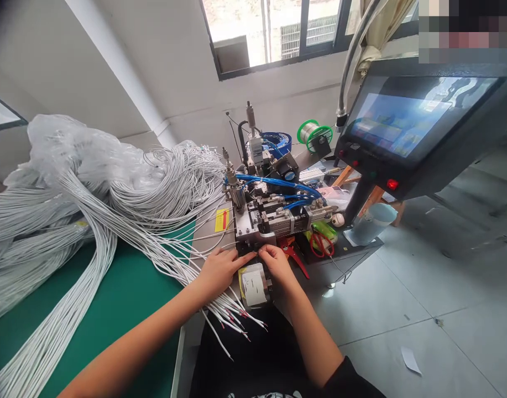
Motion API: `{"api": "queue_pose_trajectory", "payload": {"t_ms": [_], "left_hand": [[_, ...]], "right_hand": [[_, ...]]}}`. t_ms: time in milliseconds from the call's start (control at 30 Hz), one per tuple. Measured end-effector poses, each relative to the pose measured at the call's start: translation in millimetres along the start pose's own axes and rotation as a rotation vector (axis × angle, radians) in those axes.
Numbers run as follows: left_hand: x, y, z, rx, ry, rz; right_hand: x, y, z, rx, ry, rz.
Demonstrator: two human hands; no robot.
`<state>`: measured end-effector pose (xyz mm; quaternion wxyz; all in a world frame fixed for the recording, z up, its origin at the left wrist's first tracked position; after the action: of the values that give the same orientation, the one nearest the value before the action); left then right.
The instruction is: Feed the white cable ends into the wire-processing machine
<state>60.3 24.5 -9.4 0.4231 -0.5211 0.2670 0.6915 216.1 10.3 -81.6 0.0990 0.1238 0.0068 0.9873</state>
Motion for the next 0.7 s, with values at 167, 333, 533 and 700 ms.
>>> {"api": "queue_pose_trajectory", "payload": {"t_ms": [167,333,533,700], "left_hand": [[4.1,-3.4,-1.5,-0.030,-0.004,0.018],[6.5,2.5,1.5,-0.061,0.074,-0.067],[2.4,33.6,16.4,-0.142,0.147,-0.174],[1.5,56.1,33.6,-0.267,0.139,-0.194]], "right_hand": [[1.1,0.0,-6.2,0.031,-0.091,0.006],[-3.5,9.5,-3.0,-0.022,-0.019,-0.034],[-29.9,41.2,2.8,-0.096,0.137,-0.127],[-33.8,70.5,15.5,-0.103,0.267,-0.080]]}}
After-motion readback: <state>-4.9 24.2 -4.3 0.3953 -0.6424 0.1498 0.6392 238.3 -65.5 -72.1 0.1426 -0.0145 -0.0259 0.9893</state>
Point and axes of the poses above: each hand's wrist, its own y-axis away from the middle knuckle, its own x-axis out of the palm, z = x × y, the point moved 5 cm from there along -y, towards the middle knuckle, and after that the axes turned 7 degrees about -y, right-handed, at the moved point
